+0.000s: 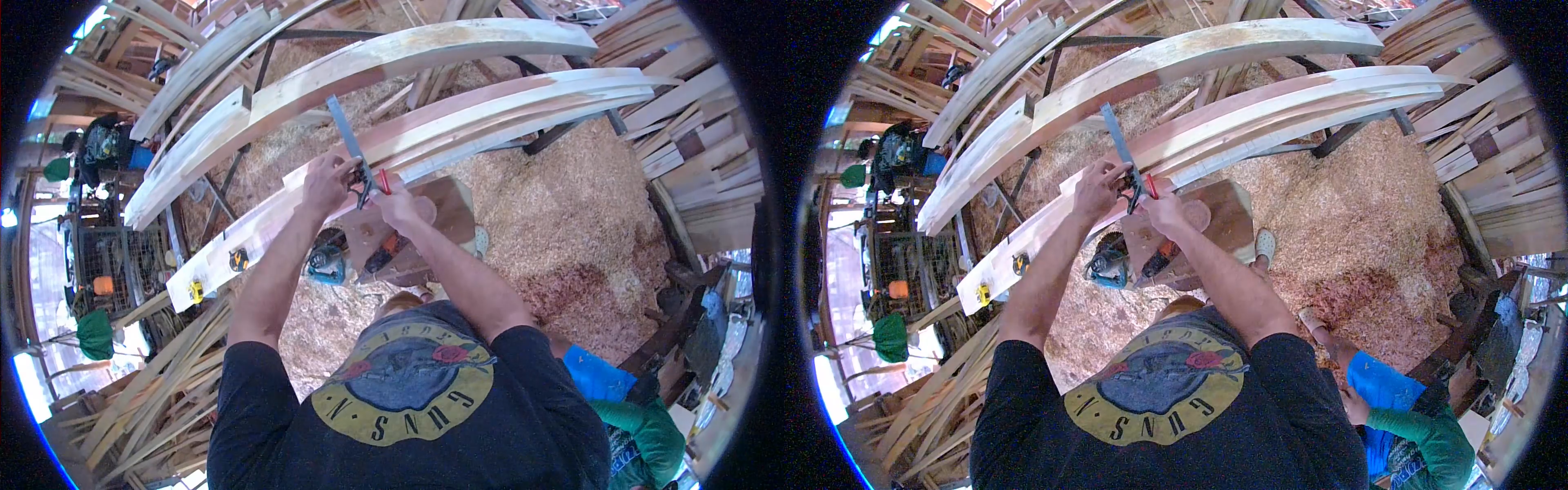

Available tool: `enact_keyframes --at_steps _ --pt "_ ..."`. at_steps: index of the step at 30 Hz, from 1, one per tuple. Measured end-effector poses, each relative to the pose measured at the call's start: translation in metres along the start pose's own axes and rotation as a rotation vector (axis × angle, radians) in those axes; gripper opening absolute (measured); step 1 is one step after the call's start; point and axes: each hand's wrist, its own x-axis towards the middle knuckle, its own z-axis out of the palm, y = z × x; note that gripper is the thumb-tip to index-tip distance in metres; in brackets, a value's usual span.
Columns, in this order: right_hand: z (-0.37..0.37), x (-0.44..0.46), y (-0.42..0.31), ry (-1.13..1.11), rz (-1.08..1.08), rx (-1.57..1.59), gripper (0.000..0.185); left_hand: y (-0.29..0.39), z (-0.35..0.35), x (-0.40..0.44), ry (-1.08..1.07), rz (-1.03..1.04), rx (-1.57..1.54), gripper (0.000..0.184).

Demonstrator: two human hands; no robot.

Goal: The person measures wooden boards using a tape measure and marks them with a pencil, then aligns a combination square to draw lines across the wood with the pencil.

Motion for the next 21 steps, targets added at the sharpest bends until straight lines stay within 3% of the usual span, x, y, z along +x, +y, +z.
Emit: enact_keyframes --at_steps 5,11,14,17,20,21 --pt "-0.002 0.002 -0.002 0.017 0.071 -0.087 0.017 0.003 -0.003 0.0 0.016 0.011 0.012 0.036" --pt "-0.001 -0.007 -0.017 -0.006 0.108 0.128 0.019 0.005 -0.003 0.002 -0.01 0.056 0.036 0.038" --pt "-0.01 -0.026 -0.059 0.087 0.119 -0.262 0.024 0.002 0.0 0.005 -0.019 0.08 0.031 0.037" --pt "-0.023 -0.018 -0.062 0.145 0.304 -0.416 0.03 -0.004 0.004 0.006 0.03 0.115 0.008 0.037" --pt "-0.03 -0.003 -0.06 0.238 -0.302 -0.031 0.036 -0.003 0.005 0.005 0.037 0.096 -0.015 0.04" --pt "-0.031 0.002 -0.063 0.241 -0.28 0.106 0.038 -0.003 0.005 0.004 0.028 0.078 -0.023 0.042"
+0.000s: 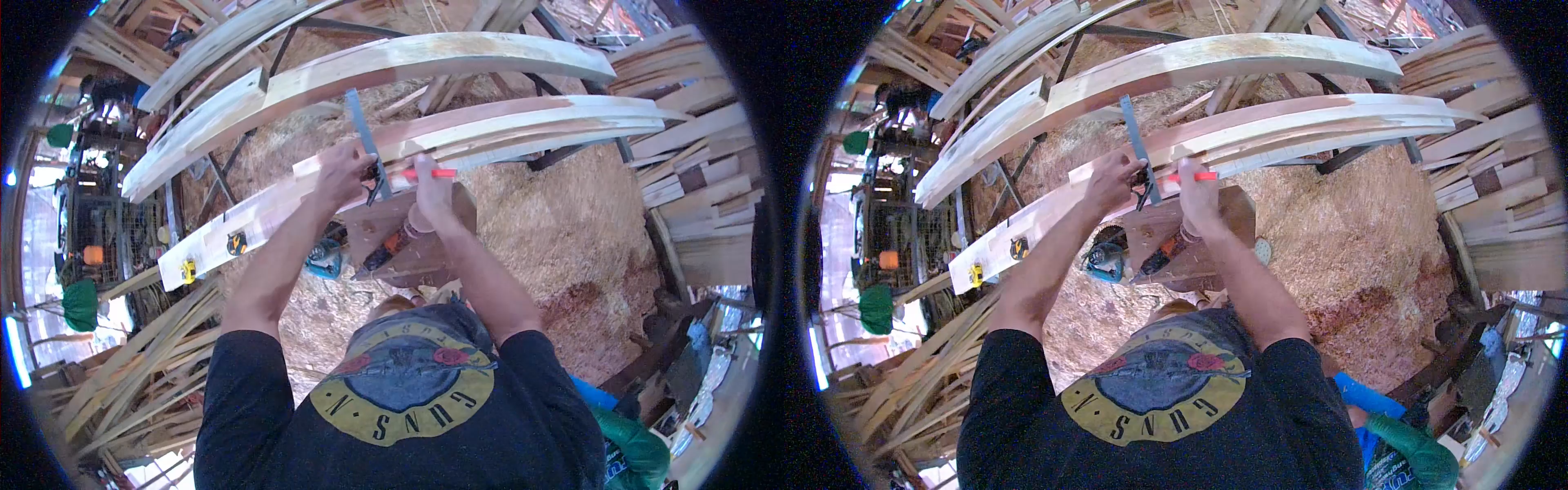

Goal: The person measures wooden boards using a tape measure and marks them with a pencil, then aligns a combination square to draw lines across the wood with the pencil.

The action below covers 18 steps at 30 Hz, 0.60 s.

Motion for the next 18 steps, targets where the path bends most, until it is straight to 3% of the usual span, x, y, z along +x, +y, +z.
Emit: enact_keyframes --at_steps 3,7,13,18 --pt "-0.008 0.037 0.005 -0.22 0.126 -0.27 0.038 0.001 0.001 -0.001 0.02 -0.024 -0.05 0.045" --pt "0.009 0.043 -0.016 -0.276 -0.268 -0.544 0.029 -0.004 0.004 -0.002 0.003 -0.011 0.021 0.044" --pt "0.016 0.06 -0.015 -0.354 -0.55 -0.699 0.023 0.001 0.002 -0.002 -0.024 -0.076 -0.014 0.041" --pt "0.019 0.06 -0.011 -0.356 -0.445 -0.611 0.02 0.001 0.003 -0.003 -0.081 -0.102 0.034 0.041"
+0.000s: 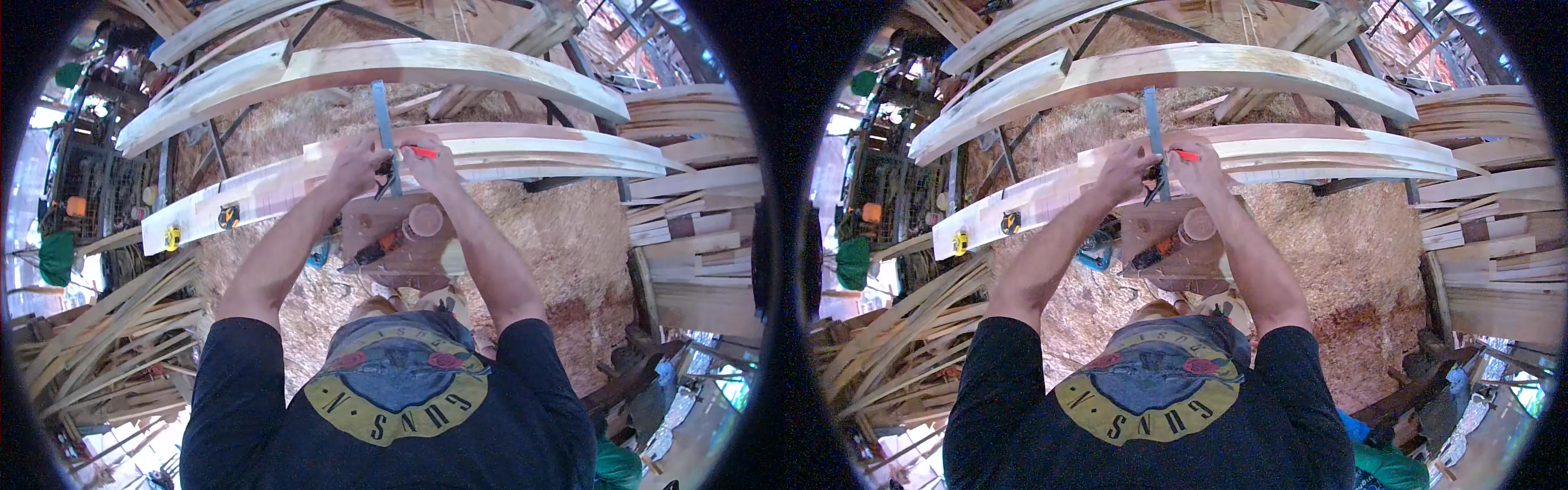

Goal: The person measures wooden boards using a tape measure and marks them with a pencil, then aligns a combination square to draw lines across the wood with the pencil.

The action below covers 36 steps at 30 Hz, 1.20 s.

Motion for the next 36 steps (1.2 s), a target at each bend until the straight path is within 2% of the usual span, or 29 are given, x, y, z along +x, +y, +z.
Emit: enact_keyframes --at_steps 4,7,10,12,13,16,18,21,24,28,31,34,36 --pt "0.005 0.001 0.009 0.042 -0.095 -0.023 0.019 0.006 -0.006 0.001 -0.061 -0.053 -0.001 0.041" --pt "0.006 -0.002 0.007 0.035 -0.076 0.008 0.018 0.006 -0.006 0.0 -0.044 -0.048 -0.011 0.042" --pt "-0.007 -0.011 0.004 -0.173 -0.053 -0.135 0.019 0.003 -0.004 0.0 0.003 -0.017 -0.039 0.043" --pt "-0.012 -0.018 0.006 -0.169 -0.053 -0.192 0.018 0.002 -0.003 -0.001 0.087 0.024 -0.035 0.048" --pt "-0.015 -0.022 0.0 -0.166 -0.05 -0.221 0.017 0.002 -0.002 -0.001 0.059 0.013 -0.026 0.048" --pt "-0.018 -0.02 -0.017 -0.1 0.091 -0.047 0.017 0.002 0.001 -0.001 0.047 0.005 -0.004 0.05" --pt "-0.015 -0.019 -0.013 -0.102 0.067 -0.029 0.017 0.0 0.001 -0.001 0.116 0.05 0.013 0.052" --pt "-0.014 -0.018 -0.011 -0.112 0.034 -0.066 0.018 0.006 -0.005 -0.001 0.065 0.007 -0.016 0.053" --pt "-0.01 -0.021 -0.003 -0.117 -0.003 -0.109 0.018 0.001 0.003 -0.001 0.042 -0.002 -0.019 0.037" --pt "-0.007 -0.017 -0.004 -0.134 0.016 -0.146 0.018 0.004 -0.002 0.0 0.002 -0.041 -0.002 0.036" --pt "0.003 -0.009 0.006 -0.018 -0.133 -0.171 0.015 0.006 -0.003 0.001 -0.032 -0.067 0.002 0.036" --pt "0.007 -0.004 0.008 0.041 -0.144 -0.092 0.014 0.003 0.0 0.0 -0.051 -0.079 -0.003 0.036" --pt "0.002 -0.013 0.006 -0.071 -0.036 -0.137 0.015 0.005 -0.003 0.001 -0.077 -0.088 0.007 0.037"
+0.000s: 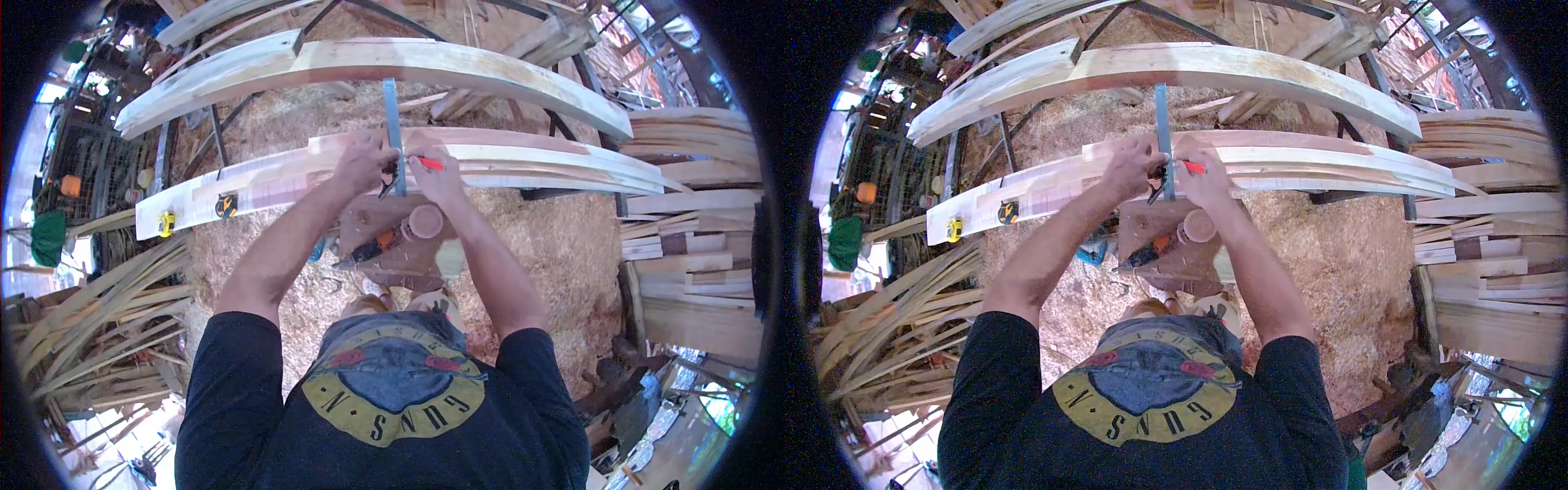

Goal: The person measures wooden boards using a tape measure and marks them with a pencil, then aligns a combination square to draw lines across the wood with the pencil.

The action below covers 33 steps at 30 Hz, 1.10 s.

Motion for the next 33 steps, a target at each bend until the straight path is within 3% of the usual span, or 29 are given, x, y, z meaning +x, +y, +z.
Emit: enact_keyframes --at_steps 1,7,10,13,15,16,17,19,22,24,26,29,31,33 --pt "-0.003 -0.003 -0.001 -0.062 0.05 -0.022 0.015 0.0 0.0 0.0 0.004 -0.002 0.001 0.037" --pt "0.004 0.008 -0.008 0.097 -0.027 0.033 0.014 0.0 -0.001 -0.001 0.054 0.034 0.013 0.039" --pt "-0.009 0.002 -0.017 0.006 0.002 0.094 0.015 0.004 -0.007 0.0 0.025 0.008 0.055 0.04" --pt "0.001 0.008 -0.009 0.113 -0.14 0.009 0.016 0.004 0.01 -0.001 0.006 0.018 -0.028 0.039" --pt "0.006 0.005 -0.011 0.121 -0.05 0.087 0.015 -0.01 0.019 0.005 -0.011 0.028 -0.146 0.035" --pt "-0.009 0.003 -0.036 0.017 0.084 0.11 0.015 -0.005 -0.014 0.005 -0.138 -0.186 -0.512 0.036" --pt "-0.014 0.0 -0.037 -0.054 0.074 0.132 0.015 -0.004 -0.015 0.0 -0.078 -0.185 -0.532 0.04" --pt "-0.026 -0.01 -0.045 -0.092 0.005 0.331 0.016 0.0 0.006 -0.001 0.003 -0.053 -0.243 0.047" --pt "-0.011 -0.026 -0.01 0.048 0.4 0.716 0.012 -0.002 0.013 0.001 -0.067 -0.065 -0.096 0.05" --pt "-0.016 -0.04 -0.021 -0.082 0.55 0.728 0.01 0.004 0.003 -0.001 -0.088 -0.079 -0.07 0.047" --pt "0.039 -0.062 0.052 0.0 0.433 0.401 0.019 0.004 0.0 -0.003 -0.033 -0.062 -0.091 0.045" --pt "0.04 -0.065 0.025 -0.158 0.809 0.918 0.02 0.0 0.018 -0.005 0.112 -0.008 -0.068 0.037" --pt "0.026 -0.063 -0.008 -0.184 0.787 0.881 0.017 -0.002 0.022 -0.012 0.282 0.068 -0.045 0.028" --pt "0.028 -0.058 -0.012 -0.211 0.764 0.848 0.017 0.007 -0.002 -0.018 0.18 -0.012 -0.068 0.032"
